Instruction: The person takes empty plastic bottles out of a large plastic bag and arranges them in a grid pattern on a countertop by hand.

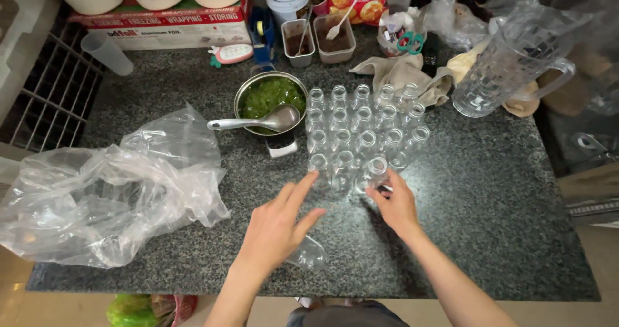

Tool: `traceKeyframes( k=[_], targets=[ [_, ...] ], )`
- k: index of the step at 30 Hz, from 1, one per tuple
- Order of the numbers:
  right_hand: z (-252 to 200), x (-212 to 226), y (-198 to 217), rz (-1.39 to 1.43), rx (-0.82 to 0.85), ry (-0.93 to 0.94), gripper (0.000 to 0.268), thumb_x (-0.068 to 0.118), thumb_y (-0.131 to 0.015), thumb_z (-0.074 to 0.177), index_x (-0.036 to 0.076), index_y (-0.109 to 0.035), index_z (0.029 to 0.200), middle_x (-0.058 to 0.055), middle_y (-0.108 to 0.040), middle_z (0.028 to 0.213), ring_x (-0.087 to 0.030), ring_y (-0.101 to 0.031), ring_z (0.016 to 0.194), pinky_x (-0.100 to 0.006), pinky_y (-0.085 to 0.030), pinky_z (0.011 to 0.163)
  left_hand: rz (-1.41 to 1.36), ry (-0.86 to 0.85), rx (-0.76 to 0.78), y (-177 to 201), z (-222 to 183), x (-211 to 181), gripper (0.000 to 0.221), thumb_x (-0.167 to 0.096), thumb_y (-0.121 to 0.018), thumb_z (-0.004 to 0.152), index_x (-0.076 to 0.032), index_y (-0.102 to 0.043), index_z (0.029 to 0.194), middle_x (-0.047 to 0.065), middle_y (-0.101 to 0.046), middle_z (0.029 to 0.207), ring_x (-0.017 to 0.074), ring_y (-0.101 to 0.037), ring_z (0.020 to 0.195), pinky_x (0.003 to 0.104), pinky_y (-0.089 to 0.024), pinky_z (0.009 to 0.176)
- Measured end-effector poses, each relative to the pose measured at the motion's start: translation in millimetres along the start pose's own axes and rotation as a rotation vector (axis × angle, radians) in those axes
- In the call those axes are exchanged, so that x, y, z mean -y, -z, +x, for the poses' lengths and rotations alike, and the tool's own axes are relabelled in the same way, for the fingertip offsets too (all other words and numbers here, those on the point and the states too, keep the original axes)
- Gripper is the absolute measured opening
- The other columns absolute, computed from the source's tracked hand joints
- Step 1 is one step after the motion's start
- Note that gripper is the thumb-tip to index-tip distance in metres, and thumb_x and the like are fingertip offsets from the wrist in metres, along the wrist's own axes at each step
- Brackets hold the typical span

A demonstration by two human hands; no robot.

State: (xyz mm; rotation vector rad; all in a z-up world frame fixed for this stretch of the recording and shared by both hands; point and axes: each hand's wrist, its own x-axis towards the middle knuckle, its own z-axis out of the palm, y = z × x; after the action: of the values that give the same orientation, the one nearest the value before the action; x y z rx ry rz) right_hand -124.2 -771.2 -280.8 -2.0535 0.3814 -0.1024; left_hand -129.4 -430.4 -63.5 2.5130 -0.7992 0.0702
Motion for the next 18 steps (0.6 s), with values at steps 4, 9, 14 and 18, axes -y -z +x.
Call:
traceKeyframes(
  k=[4,9,14,18],
  targets=[
    [9,-2,-7,0.061,-0.007,-0.083,0.077,0.027,-0.097,0.099,0.008,-0.068,0.167,-0.007,-0.084,0.15,-0.019,-0.081,0.133,-0.036,-0.072,0.096,0.015,0.018,0.004,2,-8,4,0.074,-0.051,-0.068,0.124,-0.018,-0.046,0.187,0.008,-0.071,0.122,0.0262,-0.065,0.057,0.042,-0.052,0.045],
    [9,6,-8,0.04,-0.001,-0.072,0.077,0.03,-0.097,0.1,0.007,-0.069,0.168,-0.01,-0.084,0.15,-0.019,-0.081,0.134,-0.038,-0.075,0.102,0.033,0.024,-0.015,-1,-11,6,0.076,-0.054,-0.067,0.124,-0.019,-0.046,0.188,0.008,-0.073,0.119,0.025,-0.066,0.057,0.041,-0.054,0.044],
    [4,-5,-13,0.099,-0.031,-0.038,0.075,0.026,-0.097,0.099,0.006,-0.07,0.166,-0.014,-0.08,0.155,-0.025,-0.082,0.138,-0.041,-0.075,0.107,0.016,0.029,0.019,-4,-12,3,0.075,-0.052,-0.066,0.124,-0.02,-0.045,0.189,0.006,-0.071,0.114,0.0283,-0.07,0.063,0.045,-0.057,0.049],
    [-30,-5,-3,0.13,-0.074,-0.032,0.059,0.022,-0.094,0.103,0.008,-0.074,0.156,-0.013,-0.082,0.145,-0.02,-0.083,0.129,-0.036,-0.075,0.105,-0.031,-0.066,-0.086,-14,-9,-4,0.063,-0.05,-0.067,0.124,-0.011,-0.061,0.173,0.008,-0.083,0.111,0.0204,-0.082,0.073,0.039,-0.07,0.055]
  ],
)
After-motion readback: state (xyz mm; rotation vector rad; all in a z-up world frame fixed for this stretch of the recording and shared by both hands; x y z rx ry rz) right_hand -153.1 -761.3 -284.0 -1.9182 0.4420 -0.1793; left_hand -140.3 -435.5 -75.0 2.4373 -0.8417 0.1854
